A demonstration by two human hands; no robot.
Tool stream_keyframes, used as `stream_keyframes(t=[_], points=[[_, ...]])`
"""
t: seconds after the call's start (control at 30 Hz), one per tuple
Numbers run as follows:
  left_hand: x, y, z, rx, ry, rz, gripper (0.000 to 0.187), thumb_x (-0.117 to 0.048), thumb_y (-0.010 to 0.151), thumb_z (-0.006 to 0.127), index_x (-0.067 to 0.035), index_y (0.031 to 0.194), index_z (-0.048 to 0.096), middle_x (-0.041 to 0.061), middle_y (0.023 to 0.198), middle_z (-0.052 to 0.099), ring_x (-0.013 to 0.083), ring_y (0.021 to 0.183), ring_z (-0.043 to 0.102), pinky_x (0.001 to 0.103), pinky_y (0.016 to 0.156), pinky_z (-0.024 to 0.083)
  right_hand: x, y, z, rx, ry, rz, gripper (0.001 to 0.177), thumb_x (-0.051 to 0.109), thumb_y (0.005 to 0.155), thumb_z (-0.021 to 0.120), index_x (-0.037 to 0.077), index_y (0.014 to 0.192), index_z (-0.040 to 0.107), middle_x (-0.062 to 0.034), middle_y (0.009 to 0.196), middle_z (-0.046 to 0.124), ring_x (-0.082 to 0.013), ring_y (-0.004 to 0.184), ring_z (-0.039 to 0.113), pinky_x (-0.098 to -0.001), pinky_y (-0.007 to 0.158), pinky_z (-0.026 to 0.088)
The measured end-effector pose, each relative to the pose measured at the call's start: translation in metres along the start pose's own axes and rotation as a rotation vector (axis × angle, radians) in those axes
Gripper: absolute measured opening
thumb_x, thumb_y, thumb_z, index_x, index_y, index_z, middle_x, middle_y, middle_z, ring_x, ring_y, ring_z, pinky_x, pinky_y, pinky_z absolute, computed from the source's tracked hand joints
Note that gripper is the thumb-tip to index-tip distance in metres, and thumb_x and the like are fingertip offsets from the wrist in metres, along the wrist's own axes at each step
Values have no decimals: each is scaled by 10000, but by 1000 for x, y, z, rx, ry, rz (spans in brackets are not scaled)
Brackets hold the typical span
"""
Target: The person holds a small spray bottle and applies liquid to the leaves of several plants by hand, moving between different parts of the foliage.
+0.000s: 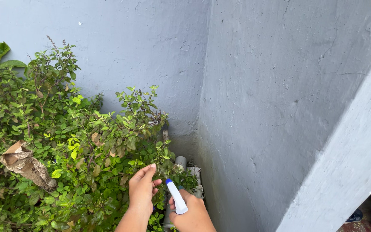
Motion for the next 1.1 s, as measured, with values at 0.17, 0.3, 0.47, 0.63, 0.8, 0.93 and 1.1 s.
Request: stream_keyframes(t=[0.17,0.3,0.47,0.63,0.8,0.93,1.1], points=[[-4,-2,2,-89,68,11,420,-468,871,765,-85,1041,736,7,922,639,131,801,540,321,682,397,13,-3,-8,-25,35,-6,230,103,695,717,88,924,710,-45,824,767,-159,804,765,-297,816,585],[4,8,5,-73,27,112,389,-410,838,813,-42,947,749,26,883,673,153,824,525,323,793,432,23,-3,-10,-29,63,-33,226,82,696,707,75,922,714,-45,833,771,-156,805,767,-298,819,591],[12,17,2,-90,-7,137,348,-329,810,835,-15,926,739,33,842,670,130,782,528,315,760,437,29,-5,-13,-17,68,-1,235,95,705,719,79,939,707,-43,850,766,-156,827,764,-307,830,583],[1,-1,2,-170,171,236,341,-318,825,850,-12,939,751,68,833,667,150,733,500,337,693,406,34,-6,-18,-33,57,-22,228,100,701,716,69,927,706,-47,840,773,-160,819,769,-296,836,584],[-12,-19,0,-222,368,318,346,-309,804,852,-37,989,742,124,924,770,162,710,606,308,712,487,38,-6,-24,-64,81,15,237,86,697,703,74,933,688,-45,842,751,-163,796,724,-314,808,565],[-9,-12,-3,-167,312,496,346,-296,770,851,-12,925,728,38,1044,768,92,741,701,255,736,506,43,-6,-24,-38,77,14,197,102,722,707,64,915,692,-36,827,758,-135,789,733,-292,805,571],[-2,-11,-5,-175,330,371,329,-275,796,854,-43,988,722,127,841,794,98,682,593,271,657,478,52,-7,-27,-53,83,-84,231,93,717,705,91,947,678,-10,821,744,-132,783,729,-292,785,566]])
Point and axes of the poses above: each hand's wrist, its own y-axis towards the middle knuckle, its own z-axis out of the palm, x = y × z, the point moved 2 cm from there along y, towards the middle knuckle
